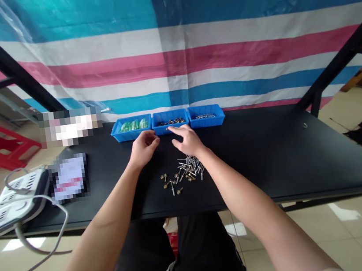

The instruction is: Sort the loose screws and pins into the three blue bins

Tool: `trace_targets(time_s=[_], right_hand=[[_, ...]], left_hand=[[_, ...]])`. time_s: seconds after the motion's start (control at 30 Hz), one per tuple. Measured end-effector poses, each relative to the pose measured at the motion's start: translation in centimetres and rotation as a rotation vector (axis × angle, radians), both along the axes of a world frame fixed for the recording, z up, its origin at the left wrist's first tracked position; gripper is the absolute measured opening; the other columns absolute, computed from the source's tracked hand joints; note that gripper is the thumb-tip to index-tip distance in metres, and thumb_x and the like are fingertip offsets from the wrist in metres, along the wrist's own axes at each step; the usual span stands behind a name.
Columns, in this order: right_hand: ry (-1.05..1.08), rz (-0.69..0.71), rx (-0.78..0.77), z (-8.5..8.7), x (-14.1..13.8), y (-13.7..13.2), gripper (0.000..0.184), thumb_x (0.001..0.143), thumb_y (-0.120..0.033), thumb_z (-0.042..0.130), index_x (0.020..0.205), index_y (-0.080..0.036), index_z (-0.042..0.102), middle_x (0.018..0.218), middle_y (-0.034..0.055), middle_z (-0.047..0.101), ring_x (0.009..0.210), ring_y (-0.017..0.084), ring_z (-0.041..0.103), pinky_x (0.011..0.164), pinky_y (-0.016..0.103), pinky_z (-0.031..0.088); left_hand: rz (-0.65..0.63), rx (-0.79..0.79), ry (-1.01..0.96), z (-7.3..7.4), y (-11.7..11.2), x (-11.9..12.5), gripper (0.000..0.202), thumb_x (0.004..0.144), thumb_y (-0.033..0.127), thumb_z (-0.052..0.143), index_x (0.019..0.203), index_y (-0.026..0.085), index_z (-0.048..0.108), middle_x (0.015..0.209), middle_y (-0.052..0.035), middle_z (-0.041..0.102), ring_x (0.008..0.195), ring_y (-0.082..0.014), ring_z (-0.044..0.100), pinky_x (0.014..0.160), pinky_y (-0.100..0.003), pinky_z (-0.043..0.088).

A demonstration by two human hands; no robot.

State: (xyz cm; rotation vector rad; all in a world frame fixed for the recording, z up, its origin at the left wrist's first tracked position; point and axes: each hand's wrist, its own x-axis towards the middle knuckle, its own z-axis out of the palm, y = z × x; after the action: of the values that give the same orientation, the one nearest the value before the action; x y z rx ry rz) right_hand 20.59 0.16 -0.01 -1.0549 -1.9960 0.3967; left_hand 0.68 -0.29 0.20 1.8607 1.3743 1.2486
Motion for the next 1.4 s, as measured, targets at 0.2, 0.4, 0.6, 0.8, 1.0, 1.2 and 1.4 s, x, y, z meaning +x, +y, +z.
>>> trace_targets(time_s=[0.2, 0.4, 0.6, 0.8, 1.0, 1.2, 1.4], right_hand=[[-0.29, -0.288, 0.026, -0.8, 0.9, 1.2, 0.076, 0.078, -0.028, 0.053, 0.149, -0.021, 0.027, 0.153, 0.0049, 0.029, 0.117, 0.035, 0.035, 0.094, 0.054, 0.035], [-0.42, -0.321, 0.001, -0.9, 0.7, 1.4, 0.078, 0.078, -0.038, 0.054, 0.148, -0.021, 0.025, 0.156, 0.0076, 0.023, 0.117, 0.04, 0.032, 0.088, 0.058, 0.035], [-0.401, -0.332, 0.004, -1.0, 0.7, 1.4, 0.074, 0.079, -0.038, 0.054, 0.146, -0.02, 0.029, 0.154, 0.0097, 0.028, 0.117, 0.039, 0.032, 0.088, 0.057, 0.036], [-0.28, -0.345, 0.071, -0.9, 0.9, 1.4, 0.059, 0.08, -0.032, 0.053, 0.136, -0.015, 0.047, 0.142, 0.0126, 0.044, 0.116, 0.035, 0.037, 0.095, 0.052, 0.035], [-0.113, -0.268, 0.125, -0.1, 1.5, 1.6, 0.017, 0.077, -0.019, 0.051, 0.081, -0.017, 0.067, 0.084, 0.0085, 0.065, 0.087, 0.023, 0.056, 0.089, 0.037, 0.042], [-0.146, -0.097, -0.176, 0.1, 2.4, 1.3, 0.01, 0.072, -0.02, 0.056, 0.067, -0.018, 0.064, 0.061, 0.0001, 0.062, 0.058, 0.014, 0.056, 0.061, 0.025, 0.041], [-0.201, -0.034, -0.268, 0.6, 2.3, 0.7, 0.01, 0.072, -0.023, 0.059, 0.067, -0.017, 0.065, 0.056, -0.0015, 0.06, 0.054, 0.012, 0.053, 0.056, 0.024, 0.038]], left_hand=[[0.056, 0.001, 0.096, 0.1, 0.0, -0.1, 0.028, 0.077, 0.035, 0.058, 0.099, 0.017, 0.058, 0.083, -0.0031, 0.067, 0.075, -0.0164, 0.059, 0.074, -0.031, 0.047], [0.044, -0.036, 0.13, 0.2, 0.0, -0.1, 0.027, 0.077, 0.035, 0.058, 0.096, 0.018, 0.06, 0.084, -0.0034, 0.067, 0.078, -0.0173, 0.061, 0.077, -0.031, 0.048], [0.022, -0.056, 0.158, 0.3, -0.1, -0.1, 0.025, 0.075, 0.035, 0.059, 0.094, 0.018, 0.062, 0.084, -0.0038, 0.068, 0.077, -0.0179, 0.062, 0.077, -0.031, 0.048], [0.013, -0.059, 0.182, 0.1, 0.0, -0.1, 0.024, 0.075, 0.034, 0.059, 0.093, 0.018, 0.063, 0.084, -0.0043, 0.069, 0.076, -0.0183, 0.062, 0.076, -0.031, 0.048], [0.014, -0.053, 0.193, 0.0, 0.2, -0.3, 0.024, 0.076, 0.034, 0.059, 0.092, 0.017, 0.064, 0.084, -0.0047, 0.069, 0.075, -0.0181, 0.062, 0.075, -0.031, 0.048], [0.014, -0.062, 0.224, 0.2, 0.0, -0.3, 0.023, 0.075, 0.032, 0.059, 0.092, 0.017, 0.065, 0.083, -0.004, 0.069, 0.074, -0.0171, 0.062, 0.076, -0.03, 0.049], [0.007, -0.053, 0.268, 0.0, 0.2, -0.4, 0.022, 0.076, 0.031, 0.059, 0.092, 0.017, 0.065, 0.084, -0.004, 0.07, 0.074, -0.0166, 0.062, 0.076, -0.029, 0.049]])
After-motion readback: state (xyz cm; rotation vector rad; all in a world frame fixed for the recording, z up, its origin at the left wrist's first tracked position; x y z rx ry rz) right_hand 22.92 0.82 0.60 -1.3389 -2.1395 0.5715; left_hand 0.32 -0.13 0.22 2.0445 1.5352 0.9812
